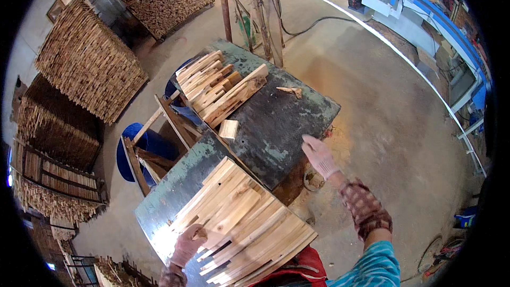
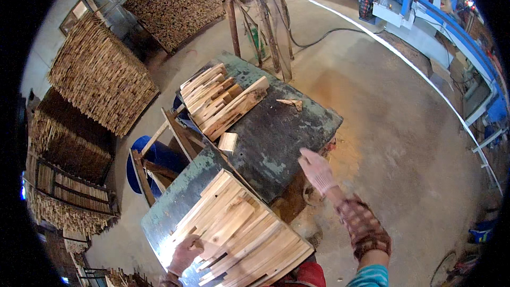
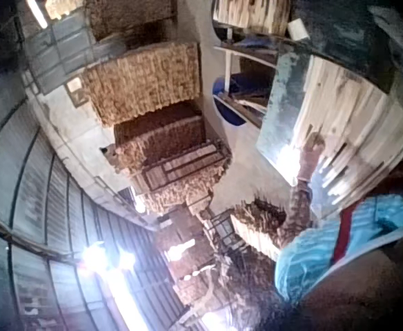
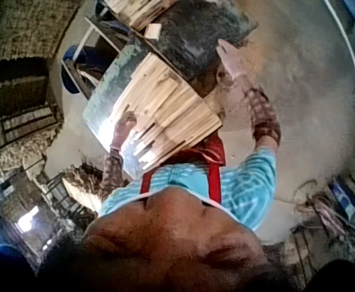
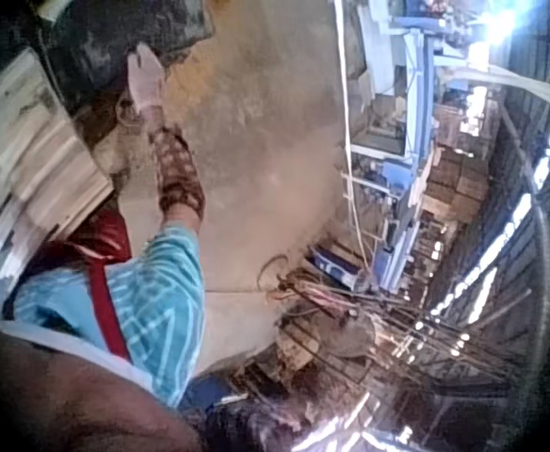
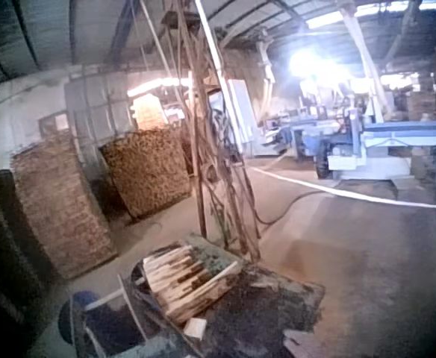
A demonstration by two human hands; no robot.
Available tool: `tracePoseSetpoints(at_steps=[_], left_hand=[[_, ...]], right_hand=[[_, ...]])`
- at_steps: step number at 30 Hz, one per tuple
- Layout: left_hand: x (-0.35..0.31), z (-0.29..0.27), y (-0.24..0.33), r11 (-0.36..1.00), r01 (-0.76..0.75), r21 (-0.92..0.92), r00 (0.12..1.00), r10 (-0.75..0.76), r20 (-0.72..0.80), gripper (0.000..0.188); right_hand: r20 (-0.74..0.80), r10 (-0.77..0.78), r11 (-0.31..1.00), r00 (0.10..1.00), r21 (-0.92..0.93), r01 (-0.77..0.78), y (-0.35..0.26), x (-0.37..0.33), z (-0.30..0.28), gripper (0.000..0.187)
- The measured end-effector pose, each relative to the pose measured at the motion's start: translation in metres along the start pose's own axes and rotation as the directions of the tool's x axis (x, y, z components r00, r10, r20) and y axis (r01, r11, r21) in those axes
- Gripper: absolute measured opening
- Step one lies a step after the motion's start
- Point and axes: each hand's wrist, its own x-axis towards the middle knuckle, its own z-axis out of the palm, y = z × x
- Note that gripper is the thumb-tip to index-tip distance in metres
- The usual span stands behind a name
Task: The person stacks thin wooden planks on a metal workbench in a workshop. They pick up planks from a pile, align them, and place them into a neat stack, occasionally adjusting the pile to maintain order.
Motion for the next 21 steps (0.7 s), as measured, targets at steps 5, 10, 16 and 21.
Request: tracePoseSetpoints(at_steps=[5, 10, 16, 21], left_hand=[[-0.015, 0.019, 0.022, 0.813, -0.143, 0.564, 0.839, 0.402, -0.367, 0.066], [0.021, 0.019, -0.001, 0.9, -0.074, 0.429, 0.818, 0.301, -0.49, 0.07], [0.033, 0.021, 0.002, 0.825, -0.079, 0.559, 0.85, 0.349, -0.395, 0.064], [0.044, 0.007, 0.014, 0.791, 0.013, 0.612, 0.846, 0.318, -0.428, 0.057]], right_hand=[[0.004, -0.081, 0.952, 0.997, -0.296, 0.078, -0.068, 0.151, 0.038, 0.057], [0.017, -0.032, 0.907, 0.999, -0.421, 0.036, -0.122, 0.262, 0.089, 0.051], [0.013, -0.375, 0.757, 0.927, -0.573, 0.314, -0.104, 0.287, 0.124, 0.058], [0.294, -0.309, 0.501, 0.905, -0.758, 0.417, -0.111, 0.277, 0.089, 0.06]])
